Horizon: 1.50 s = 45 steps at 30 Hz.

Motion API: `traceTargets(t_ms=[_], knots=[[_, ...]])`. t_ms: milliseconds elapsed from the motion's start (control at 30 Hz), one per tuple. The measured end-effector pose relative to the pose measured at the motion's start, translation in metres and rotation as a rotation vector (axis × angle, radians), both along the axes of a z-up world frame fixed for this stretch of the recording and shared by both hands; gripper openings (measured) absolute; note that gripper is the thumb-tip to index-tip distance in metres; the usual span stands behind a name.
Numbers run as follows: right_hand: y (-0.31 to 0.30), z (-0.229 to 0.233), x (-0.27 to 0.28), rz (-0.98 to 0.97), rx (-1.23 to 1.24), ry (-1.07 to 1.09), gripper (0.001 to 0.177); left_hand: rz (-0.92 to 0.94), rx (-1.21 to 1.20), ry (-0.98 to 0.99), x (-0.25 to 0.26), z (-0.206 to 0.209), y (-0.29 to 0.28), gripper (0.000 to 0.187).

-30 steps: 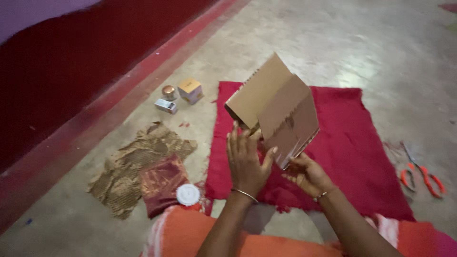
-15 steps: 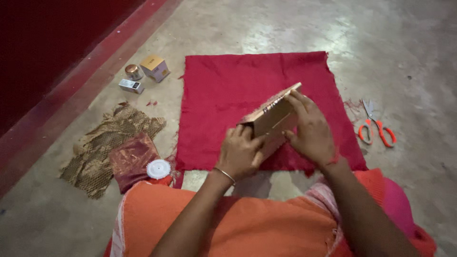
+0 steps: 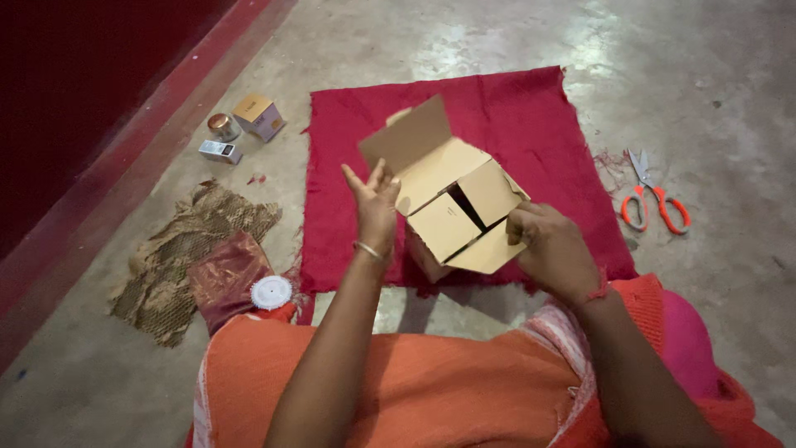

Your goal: The person cuts a red fabric sheet with orange-handled scissors, then cuts a piece of honeycomb cardboard. The person also opens a small cardboard box and removes a smaller box from inside.

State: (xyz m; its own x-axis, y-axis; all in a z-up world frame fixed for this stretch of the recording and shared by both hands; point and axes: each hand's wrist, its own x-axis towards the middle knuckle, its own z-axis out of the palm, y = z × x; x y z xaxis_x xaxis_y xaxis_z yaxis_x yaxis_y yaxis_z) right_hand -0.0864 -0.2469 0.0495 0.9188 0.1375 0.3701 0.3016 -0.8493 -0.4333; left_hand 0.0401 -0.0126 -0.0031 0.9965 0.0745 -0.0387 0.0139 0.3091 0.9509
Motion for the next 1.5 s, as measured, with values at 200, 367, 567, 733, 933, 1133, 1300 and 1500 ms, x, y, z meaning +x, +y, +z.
traceTargets(t_ms=[200,367,567,733,933,1133,1300,1500], knots=[[-0.001,0.006,-0.002,-0.012,0.044,0.185,0.021,-0.396,1.2,-0.415,-0.024,0.03,-0.028,0.038],[-0.005,0.003,-0.001,0.02,-0.084,0.165,0.033,-0.757,1.675,-0.634,-0.027,0.062,-0.046,0.046],[-0.008,-0.006,-0.004,-0.015,-0.073,0.196,0.028,-0.876,1.6,-0.535,-0.023,0.098,-0.058,0.05],[-0.005,-0.006,-0.007,-0.028,-0.093,0.15,0.031,-1.042,1.511,0.024,-0.017,0.117,-0.02,0.052],[-0.008,-0.009,-0.004,-0.011,-0.125,0.194,0.032,-0.924,1.442,-0.629,-0.03,0.096,0.019,0.106],[-0.036,-0.022,-0.006,0.096,-0.044,0.226,0.03,-0.858,1.492,-0.771,-0.046,0.066,0.024,0.134],[-0.065,0.012,-0.015,0.167,0.7,0.99,0.085,-0.865,1.538,-0.732,-0.056,0.054,0.02,0.134],[0.007,0.035,0.015,-0.345,-0.532,0.496,0.111,-0.855,1.501,-0.75,-0.057,0.063,0.015,0.13]])
